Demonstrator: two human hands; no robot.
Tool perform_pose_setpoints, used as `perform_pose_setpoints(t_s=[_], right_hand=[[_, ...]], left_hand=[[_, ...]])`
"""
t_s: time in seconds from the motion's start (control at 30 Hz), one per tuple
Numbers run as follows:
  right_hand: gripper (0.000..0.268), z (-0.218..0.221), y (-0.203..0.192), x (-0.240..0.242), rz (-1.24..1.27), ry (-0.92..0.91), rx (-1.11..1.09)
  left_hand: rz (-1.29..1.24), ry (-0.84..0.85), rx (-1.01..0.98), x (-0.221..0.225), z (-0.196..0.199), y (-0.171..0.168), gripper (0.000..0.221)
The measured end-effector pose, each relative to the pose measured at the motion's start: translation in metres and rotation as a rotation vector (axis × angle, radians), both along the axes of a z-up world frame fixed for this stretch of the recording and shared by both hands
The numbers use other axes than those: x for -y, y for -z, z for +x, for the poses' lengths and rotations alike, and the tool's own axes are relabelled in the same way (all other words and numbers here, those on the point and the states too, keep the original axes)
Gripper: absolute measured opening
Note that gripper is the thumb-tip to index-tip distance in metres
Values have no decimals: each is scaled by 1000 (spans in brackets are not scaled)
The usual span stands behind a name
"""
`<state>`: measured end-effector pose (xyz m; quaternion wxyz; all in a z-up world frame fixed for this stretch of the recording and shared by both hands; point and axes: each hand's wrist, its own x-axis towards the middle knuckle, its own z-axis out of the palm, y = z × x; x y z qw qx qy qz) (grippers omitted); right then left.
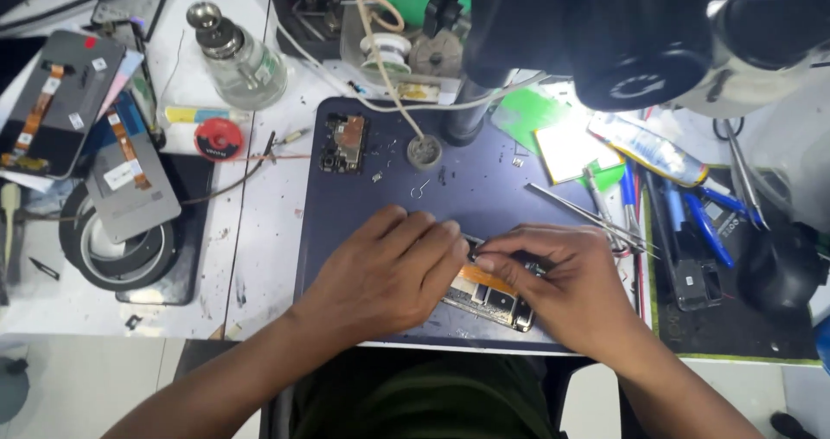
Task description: Applying adhesive to a mobile phone frame and assembling internal components during a repair process.
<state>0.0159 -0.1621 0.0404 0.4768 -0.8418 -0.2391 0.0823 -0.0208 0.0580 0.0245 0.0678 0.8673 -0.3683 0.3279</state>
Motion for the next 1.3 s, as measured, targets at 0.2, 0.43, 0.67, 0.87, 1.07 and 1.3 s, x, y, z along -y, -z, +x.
perform_pose_setpoints(t_s=[0.2, 0.43, 0.67, 0.87, 1.07, 1.3], right_hand=[[12, 7, 7, 5, -70, -20, 75], [16, -12, 33, -3, -126, -267, 281], [13, -17, 49, -22, -199, -287, 405], [4, -16, 36, -22, -66, -172, 94], [7, -7, 28, -8, 529, 67, -439], [8, -9, 36, -3, 938, -28, -686]], left_hand=[[-222, -39, -242, -10, 7, 23, 9], [-360, -33, -376, -27, -13, 29, 18], [-370, -97, -503, -27, -22, 35, 14], [-649, -171, -699, -24, -24, 23, 15], [-1011, -187, -1433, -2, -17, 0, 30], [-1716, 188, -1991, 22, -11, 14, 21]])
